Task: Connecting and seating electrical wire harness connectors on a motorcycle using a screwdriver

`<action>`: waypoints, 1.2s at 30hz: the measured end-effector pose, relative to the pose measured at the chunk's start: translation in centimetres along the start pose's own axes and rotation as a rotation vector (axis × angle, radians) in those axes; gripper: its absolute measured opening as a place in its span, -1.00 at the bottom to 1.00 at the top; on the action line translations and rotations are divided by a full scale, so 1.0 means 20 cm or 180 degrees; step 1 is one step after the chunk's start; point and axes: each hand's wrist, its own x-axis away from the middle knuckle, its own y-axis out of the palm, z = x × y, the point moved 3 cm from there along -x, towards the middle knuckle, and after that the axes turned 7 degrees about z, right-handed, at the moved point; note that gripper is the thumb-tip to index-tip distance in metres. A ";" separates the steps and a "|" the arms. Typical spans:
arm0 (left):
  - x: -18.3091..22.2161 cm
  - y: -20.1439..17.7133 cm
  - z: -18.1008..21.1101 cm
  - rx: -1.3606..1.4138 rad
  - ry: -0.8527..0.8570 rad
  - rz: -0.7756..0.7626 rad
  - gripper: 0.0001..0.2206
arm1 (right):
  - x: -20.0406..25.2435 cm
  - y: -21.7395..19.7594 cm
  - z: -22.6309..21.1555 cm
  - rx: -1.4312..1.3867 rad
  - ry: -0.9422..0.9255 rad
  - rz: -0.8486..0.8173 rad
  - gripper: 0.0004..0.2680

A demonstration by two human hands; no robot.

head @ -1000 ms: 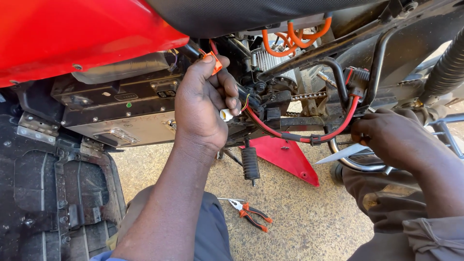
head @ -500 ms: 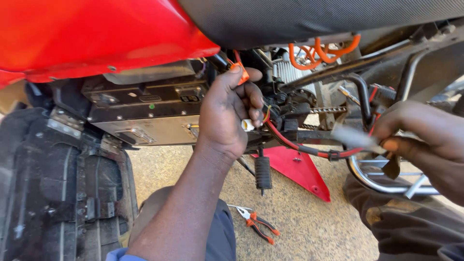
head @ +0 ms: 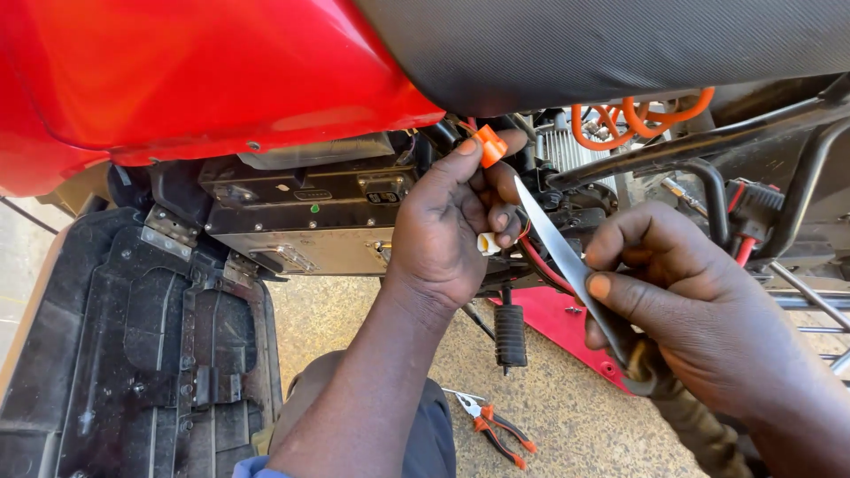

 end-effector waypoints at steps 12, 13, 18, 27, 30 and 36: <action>-0.05 -0.03 0.02 0.0527 -0.0192 -0.0615 -0.65 | 0.01 0.00 -0.09 -0.2156 0.0134 -0.1255 -0.52; -0.04 -0.03 0.02 0.0526 -0.0186 -0.0614 -0.65 | 0.01 0.00 -0.07 -0.2156 0.0133 -0.1262 -0.52; -0.04 -0.03 0.02 0.0368 -0.0027 -0.0429 -0.59 | 0.00 -0.01 -0.05 -0.3136 -0.0418 -0.1241 -0.41; -0.04 0.00 0.05 -0.0455 -0.0018 0.0431 -0.70 | 0.06 0.12 -0.11 -0.1030 -0.1189 0.0057 -0.58; -0.06 -0.04 0.05 -0.0229 0.0042 0.0051 -0.69 | 0.03 0.11 -0.11 -0.0801 -0.1241 0.0236 -0.67; -0.06 -0.06 0.09 -0.0131 -0.0002 -0.0634 -0.57 | -0.01 0.13 -0.12 -0.0359 -0.1539 0.0488 -0.74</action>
